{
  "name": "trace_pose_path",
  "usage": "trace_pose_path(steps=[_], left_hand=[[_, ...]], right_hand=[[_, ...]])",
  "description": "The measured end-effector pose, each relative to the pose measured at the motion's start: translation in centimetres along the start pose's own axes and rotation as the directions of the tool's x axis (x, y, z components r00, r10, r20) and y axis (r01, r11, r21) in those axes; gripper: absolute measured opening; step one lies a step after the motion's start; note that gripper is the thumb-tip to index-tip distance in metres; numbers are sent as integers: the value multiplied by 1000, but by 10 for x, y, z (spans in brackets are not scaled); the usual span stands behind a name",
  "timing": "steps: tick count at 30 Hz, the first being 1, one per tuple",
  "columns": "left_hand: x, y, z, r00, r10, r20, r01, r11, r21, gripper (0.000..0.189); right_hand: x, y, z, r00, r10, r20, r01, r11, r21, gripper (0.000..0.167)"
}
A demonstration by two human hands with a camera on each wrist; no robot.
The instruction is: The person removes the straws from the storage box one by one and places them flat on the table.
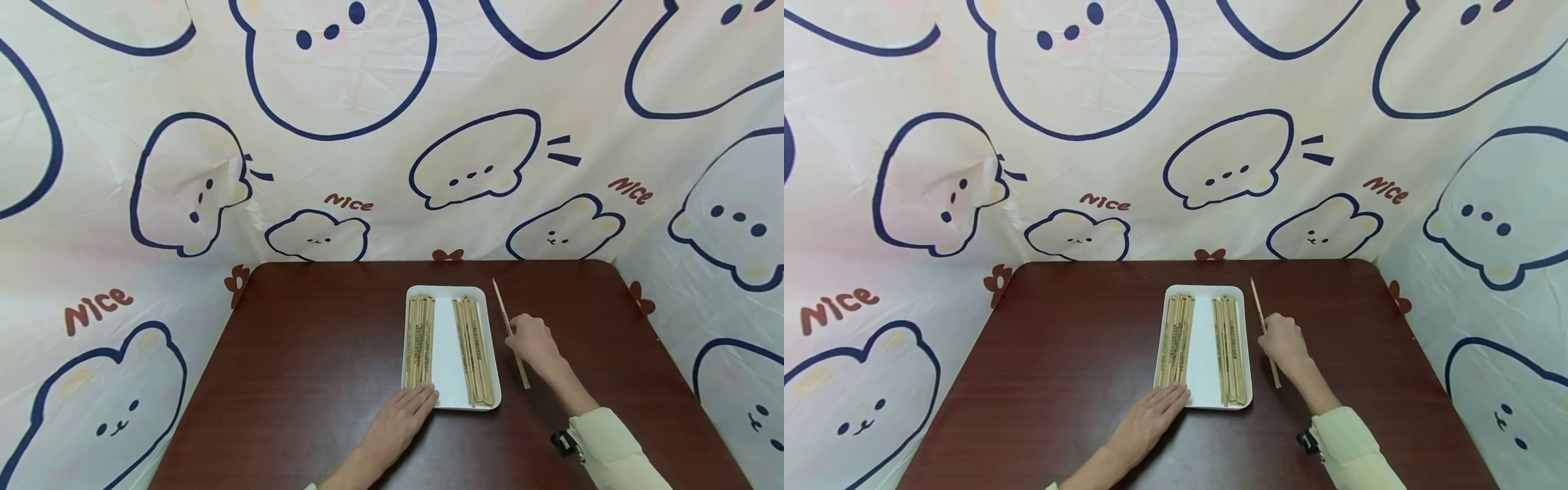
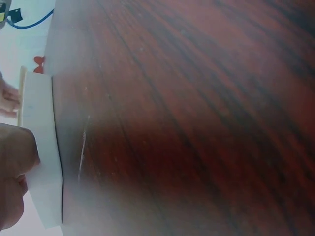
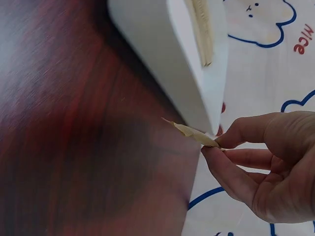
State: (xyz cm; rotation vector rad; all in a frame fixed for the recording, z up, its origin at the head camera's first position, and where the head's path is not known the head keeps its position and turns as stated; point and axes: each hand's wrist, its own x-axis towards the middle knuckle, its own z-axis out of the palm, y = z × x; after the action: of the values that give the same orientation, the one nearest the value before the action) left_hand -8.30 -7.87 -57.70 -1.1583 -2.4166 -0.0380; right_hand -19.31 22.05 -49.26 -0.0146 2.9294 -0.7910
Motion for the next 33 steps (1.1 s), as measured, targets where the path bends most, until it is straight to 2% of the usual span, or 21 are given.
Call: trace_pose_path(steps=[7,15,18,24,33], left_hand=[[-1,1,-1,1000,-4,-5,4,1000,-11,44],[-1,1,-1,1000,-4,6,4,1000,-4,46],[-1,1,1,1000,-8,-2,8,1000,-12,46],[-1,1,1,1000,-11,-23,11,1000,-21,45],[1,2,-4,1000,-12,-24,12,1000,-14,45]], right_hand=[[-5,23,3,1000,13,-4,-13,999,-37,3],[-4,36,3,997,69,31,-68,996,-56,7],[-4,39,1,997,69,38,-66,996,-66,2],[-7,47,1,995,86,52,-83,995,-52,16],[-7,61,5,992,101,74,-98,995,-33,20]])
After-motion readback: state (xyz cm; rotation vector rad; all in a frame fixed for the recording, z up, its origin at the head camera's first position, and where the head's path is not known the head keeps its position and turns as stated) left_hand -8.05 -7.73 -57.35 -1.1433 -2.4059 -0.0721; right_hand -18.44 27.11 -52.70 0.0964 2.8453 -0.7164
